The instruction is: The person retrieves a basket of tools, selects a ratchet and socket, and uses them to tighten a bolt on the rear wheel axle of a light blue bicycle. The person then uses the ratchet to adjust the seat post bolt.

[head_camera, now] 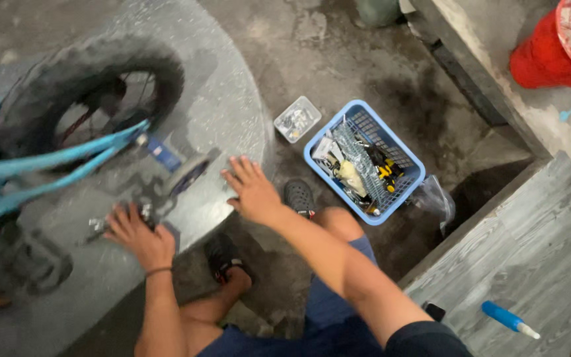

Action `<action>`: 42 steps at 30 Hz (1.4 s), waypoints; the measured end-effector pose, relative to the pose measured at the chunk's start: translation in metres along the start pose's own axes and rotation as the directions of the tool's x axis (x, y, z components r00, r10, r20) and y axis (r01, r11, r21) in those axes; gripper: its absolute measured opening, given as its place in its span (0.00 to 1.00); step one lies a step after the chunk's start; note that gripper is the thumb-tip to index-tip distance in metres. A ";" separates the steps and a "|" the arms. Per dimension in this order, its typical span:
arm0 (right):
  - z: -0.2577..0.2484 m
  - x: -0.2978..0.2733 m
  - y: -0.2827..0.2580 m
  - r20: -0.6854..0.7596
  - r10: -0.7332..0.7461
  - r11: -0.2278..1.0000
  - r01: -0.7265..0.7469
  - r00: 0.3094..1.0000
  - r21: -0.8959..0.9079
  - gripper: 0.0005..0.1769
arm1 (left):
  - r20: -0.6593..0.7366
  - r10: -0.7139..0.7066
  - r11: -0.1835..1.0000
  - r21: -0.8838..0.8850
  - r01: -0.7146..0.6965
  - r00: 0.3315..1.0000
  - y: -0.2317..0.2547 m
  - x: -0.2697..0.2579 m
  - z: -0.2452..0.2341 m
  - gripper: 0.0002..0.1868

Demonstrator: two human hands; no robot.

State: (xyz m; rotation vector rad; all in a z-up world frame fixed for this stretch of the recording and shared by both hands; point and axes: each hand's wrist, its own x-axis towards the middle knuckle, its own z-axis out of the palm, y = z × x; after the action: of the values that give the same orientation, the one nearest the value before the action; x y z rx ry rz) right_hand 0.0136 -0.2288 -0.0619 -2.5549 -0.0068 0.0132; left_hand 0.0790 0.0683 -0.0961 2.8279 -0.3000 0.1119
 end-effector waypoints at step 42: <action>0.107 -0.242 0.386 0.003 0.819 0.570 -0.815 0.574 0.104 0.71 | -0.191 0.747 0.665 0.167 -0.728 0.637 0.099 -0.033 0.055 0.13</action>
State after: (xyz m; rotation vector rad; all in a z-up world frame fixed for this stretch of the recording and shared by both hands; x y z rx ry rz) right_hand -0.2290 -0.4932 -0.3625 -2.2190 1.1845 0.3084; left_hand 0.0278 -0.0346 -0.1242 2.5123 -1.4115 0.6509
